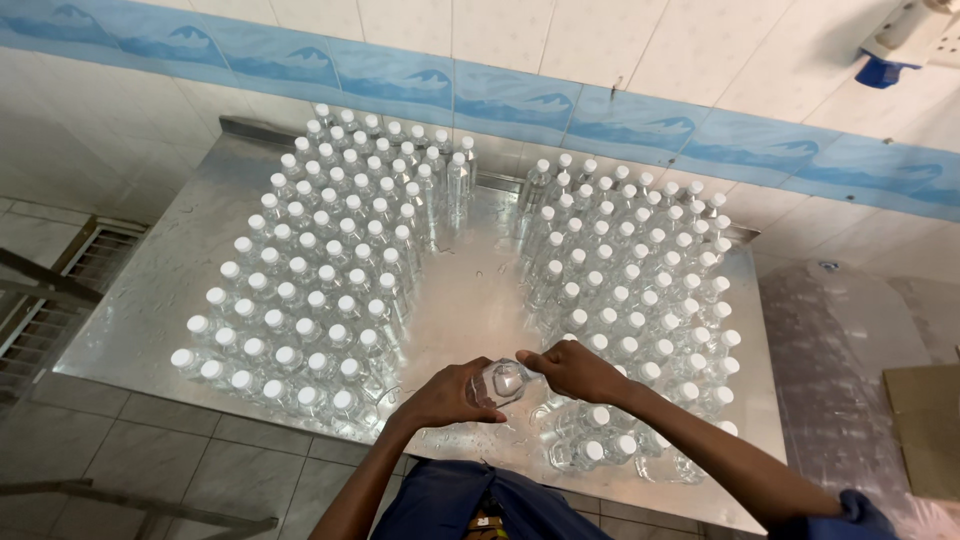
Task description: The person repeatedly picks up empty plastic bottles from a metal table, fills them with water from a tap, and places them back on the table. The person handles the bottles one at a time, filling and arranging them in rows.
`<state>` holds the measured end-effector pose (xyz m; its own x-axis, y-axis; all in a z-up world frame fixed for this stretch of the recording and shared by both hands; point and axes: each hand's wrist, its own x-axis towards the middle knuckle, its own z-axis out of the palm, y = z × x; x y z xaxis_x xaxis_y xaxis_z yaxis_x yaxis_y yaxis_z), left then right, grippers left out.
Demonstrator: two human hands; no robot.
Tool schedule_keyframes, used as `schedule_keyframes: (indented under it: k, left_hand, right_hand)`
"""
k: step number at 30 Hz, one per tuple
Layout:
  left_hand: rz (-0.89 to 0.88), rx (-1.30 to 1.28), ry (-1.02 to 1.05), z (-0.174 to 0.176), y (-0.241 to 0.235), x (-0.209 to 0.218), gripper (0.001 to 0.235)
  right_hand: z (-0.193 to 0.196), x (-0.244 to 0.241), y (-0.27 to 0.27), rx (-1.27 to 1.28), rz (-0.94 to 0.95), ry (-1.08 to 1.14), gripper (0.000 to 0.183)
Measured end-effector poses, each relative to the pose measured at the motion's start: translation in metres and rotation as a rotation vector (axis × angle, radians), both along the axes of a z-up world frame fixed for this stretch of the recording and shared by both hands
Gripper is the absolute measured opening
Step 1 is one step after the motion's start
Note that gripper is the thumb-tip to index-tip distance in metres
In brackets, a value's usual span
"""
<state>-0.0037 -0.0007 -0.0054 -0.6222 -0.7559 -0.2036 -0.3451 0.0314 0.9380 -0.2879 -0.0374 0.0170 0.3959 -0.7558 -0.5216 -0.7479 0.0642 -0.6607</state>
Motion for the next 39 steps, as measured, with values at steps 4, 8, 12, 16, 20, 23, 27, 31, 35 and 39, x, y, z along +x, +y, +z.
schedule_keyframes:
  k: [4, 8, 12, 16, 20, 23, 27, 31, 35, 39]
  left_hand:
    - [-0.020, 0.072, 0.040, -0.011, 0.003, 0.001, 0.076]
    - [-0.174, 0.135, 0.026, -0.015, 0.008, 0.000, 0.100]
    - [-0.331, 0.240, -0.004, -0.008, 0.008, -0.004, 0.080]
    - [-0.149, 0.242, -0.018, 0.004, 0.011, -0.004, 0.074]
    - [-0.100, 0.051, -0.361, -0.010, 0.016, -0.005, 0.093]
    - [-0.151, 0.094, -0.184, -0.015, 0.017, 0.002, 0.084]
    - [-0.388, 0.450, 0.311, -0.020, 0.022, 0.015, 0.071]
    - [-0.516, 0.675, 0.302, -0.011, 0.014, 0.015, 0.056]
    - [-0.378, 0.410, 0.103, -0.007, 0.011, 0.020, 0.064]
    - [-0.030, -0.225, -0.636, -0.044, 0.021, 0.003, 0.065]
  right_hand:
    - [-0.006, -0.011, 0.011, -0.563, 0.278, 0.288, 0.053]
    - [-0.016, -0.016, 0.016, -1.466, 0.725, 0.050, 0.053]
    - [-0.021, -0.003, 0.019, -1.603, 0.698, -0.165, 0.053]
    - [-0.076, 0.003, 0.024, -0.682, 0.030, 0.063, 0.067]
    - [-0.072, 0.005, 0.026, -0.346, 0.225, 0.354, 0.042]
    - [-0.035, 0.007, 0.031, -0.676, 0.181, 0.111, 0.058]
    - [0.007, 0.006, 0.038, -1.578, 0.769, -0.118, 0.051]
    - [0.028, 0.024, 0.031, -1.687, 0.841, -0.232, 0.051]
    - [-0.037, 0.030, 0.033, -1.209, 0.432, -0.208, 0.051]
    - [-0.103, 0.037, 0.017, -0.169, -0.194, 0.020, 0.050]
